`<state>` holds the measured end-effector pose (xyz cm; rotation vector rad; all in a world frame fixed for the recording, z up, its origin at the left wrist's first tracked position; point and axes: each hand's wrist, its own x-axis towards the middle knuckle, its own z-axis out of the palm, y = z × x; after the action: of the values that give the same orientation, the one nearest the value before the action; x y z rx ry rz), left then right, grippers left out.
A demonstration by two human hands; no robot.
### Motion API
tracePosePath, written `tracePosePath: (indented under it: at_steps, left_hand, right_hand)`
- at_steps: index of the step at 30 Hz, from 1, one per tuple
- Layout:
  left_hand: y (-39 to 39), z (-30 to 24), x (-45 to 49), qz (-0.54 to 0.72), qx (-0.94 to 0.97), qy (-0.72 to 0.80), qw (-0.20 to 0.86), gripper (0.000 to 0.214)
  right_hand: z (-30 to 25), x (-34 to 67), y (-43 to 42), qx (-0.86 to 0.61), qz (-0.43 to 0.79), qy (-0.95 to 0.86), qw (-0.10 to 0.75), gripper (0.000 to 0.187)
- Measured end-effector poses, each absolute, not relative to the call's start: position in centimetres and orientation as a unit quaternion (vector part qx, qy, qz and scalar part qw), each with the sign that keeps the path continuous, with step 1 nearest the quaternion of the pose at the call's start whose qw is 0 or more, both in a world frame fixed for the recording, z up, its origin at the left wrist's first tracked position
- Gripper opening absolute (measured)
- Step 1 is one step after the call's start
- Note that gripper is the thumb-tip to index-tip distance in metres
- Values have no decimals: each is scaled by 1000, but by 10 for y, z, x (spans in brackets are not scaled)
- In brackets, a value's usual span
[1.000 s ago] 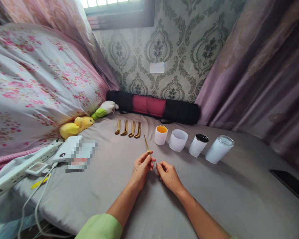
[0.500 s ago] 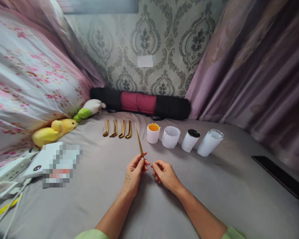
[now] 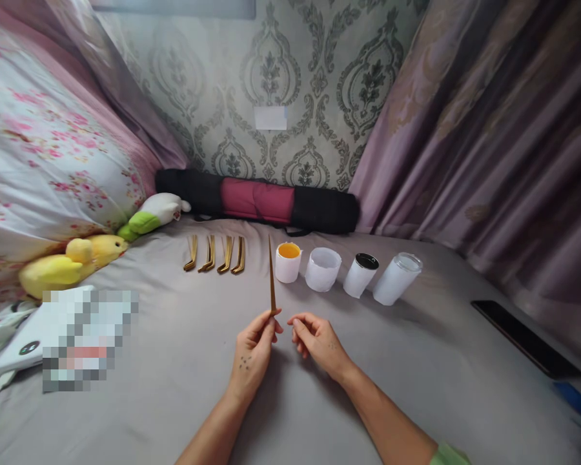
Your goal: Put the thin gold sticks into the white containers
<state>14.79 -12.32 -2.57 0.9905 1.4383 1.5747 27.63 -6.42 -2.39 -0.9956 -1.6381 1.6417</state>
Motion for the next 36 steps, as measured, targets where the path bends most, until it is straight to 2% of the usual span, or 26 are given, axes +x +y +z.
tracePosePath:
  at_steps: [20, 36]
  left_hand:
    - [-131, -30, 151, 502, 627, 570, 171, 31]
    - [-132, -35, 149, 426, 677, 593, 94, 36]
  right_hand:
    - [-4, 287, -55, -325, 667, -564, 361, 28]
    - [-1, 291, -52, -325, 683, -538, 372, 30]
